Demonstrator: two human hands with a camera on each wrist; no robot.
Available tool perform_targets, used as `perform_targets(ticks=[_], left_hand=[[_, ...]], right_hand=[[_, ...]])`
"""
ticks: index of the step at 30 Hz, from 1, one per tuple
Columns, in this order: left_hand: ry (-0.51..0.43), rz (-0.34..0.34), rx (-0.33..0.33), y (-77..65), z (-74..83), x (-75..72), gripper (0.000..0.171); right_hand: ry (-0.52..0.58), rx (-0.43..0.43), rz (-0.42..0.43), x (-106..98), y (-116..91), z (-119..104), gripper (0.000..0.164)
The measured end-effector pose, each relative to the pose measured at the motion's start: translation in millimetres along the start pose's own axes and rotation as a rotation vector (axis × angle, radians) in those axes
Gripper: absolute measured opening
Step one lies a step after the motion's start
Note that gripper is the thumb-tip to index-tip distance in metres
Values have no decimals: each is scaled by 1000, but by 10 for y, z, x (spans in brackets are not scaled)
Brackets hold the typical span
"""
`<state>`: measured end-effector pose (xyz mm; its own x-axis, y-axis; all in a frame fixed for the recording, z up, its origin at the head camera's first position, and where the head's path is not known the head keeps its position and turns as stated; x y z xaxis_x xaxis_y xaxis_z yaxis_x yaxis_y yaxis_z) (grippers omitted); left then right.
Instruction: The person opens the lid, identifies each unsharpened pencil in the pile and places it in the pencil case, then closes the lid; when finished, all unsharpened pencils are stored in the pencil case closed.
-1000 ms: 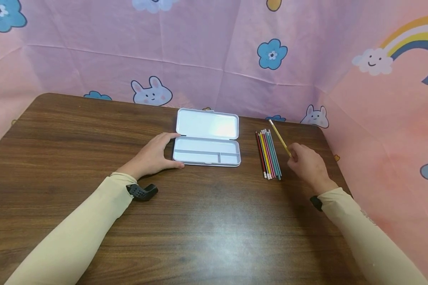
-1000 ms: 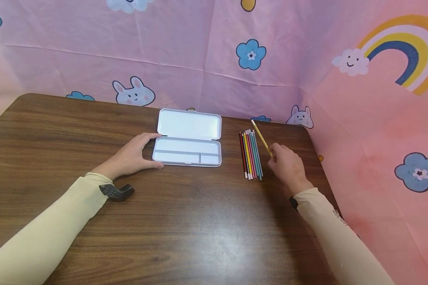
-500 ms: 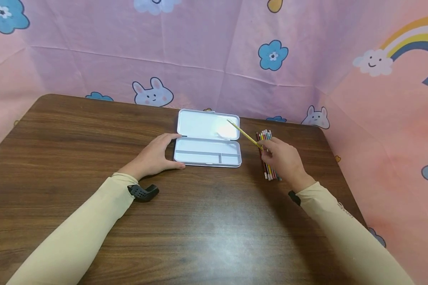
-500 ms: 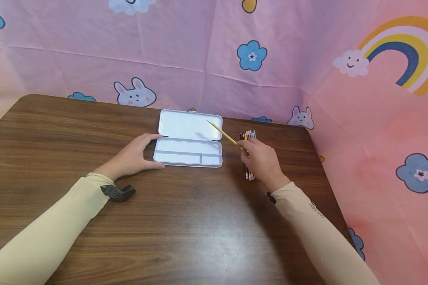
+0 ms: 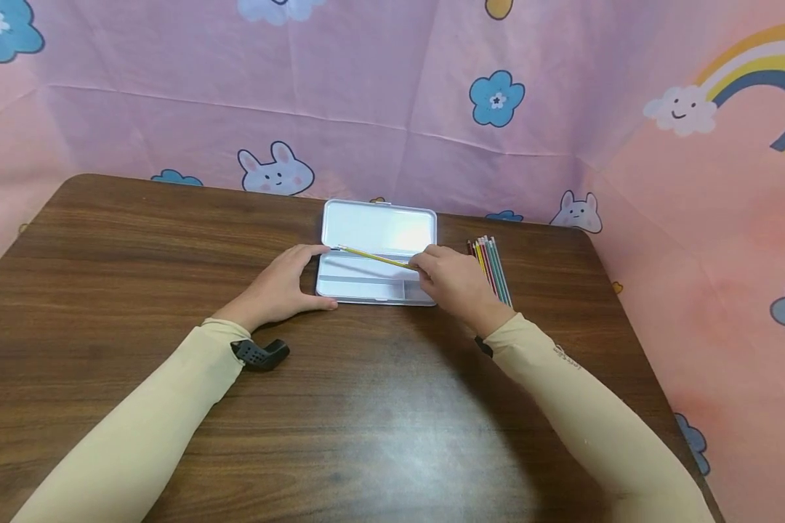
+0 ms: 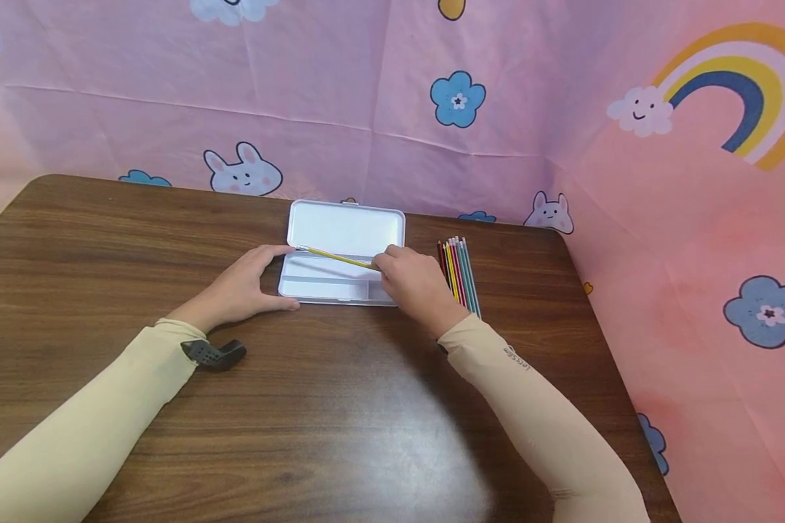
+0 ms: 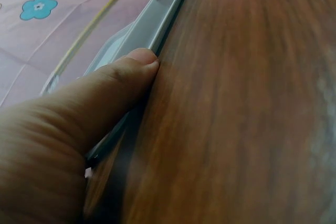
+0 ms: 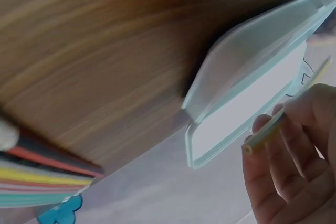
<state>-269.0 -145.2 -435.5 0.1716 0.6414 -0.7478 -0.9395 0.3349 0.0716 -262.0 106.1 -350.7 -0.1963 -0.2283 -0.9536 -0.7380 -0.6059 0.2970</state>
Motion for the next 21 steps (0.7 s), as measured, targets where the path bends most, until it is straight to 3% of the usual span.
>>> perform_targets(ticks=[6,14,21], left_hand=[[-1,1,-10,-10,-23,12,104],[3,2,-9,-17,4,7,102],[9,1,3,-14,25,-6,101]], right_hand=[[-15,-21,-62,154,136,-85,16],[-40,14,-164,283,184,-67,18],[16,45,-193,326,207,-26,18]])
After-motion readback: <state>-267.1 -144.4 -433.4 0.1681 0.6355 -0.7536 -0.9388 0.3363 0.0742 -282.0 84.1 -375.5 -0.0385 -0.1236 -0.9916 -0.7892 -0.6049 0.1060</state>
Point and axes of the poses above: each hand's wrist, its own y-axis towards the middle knuckle, its own x-axis out of the palm, z = x × y, the point moved 7 cm from there along y, towards the middle knuckle, and after that the axes turned 3 degrees about z, right-handed, at the moved point
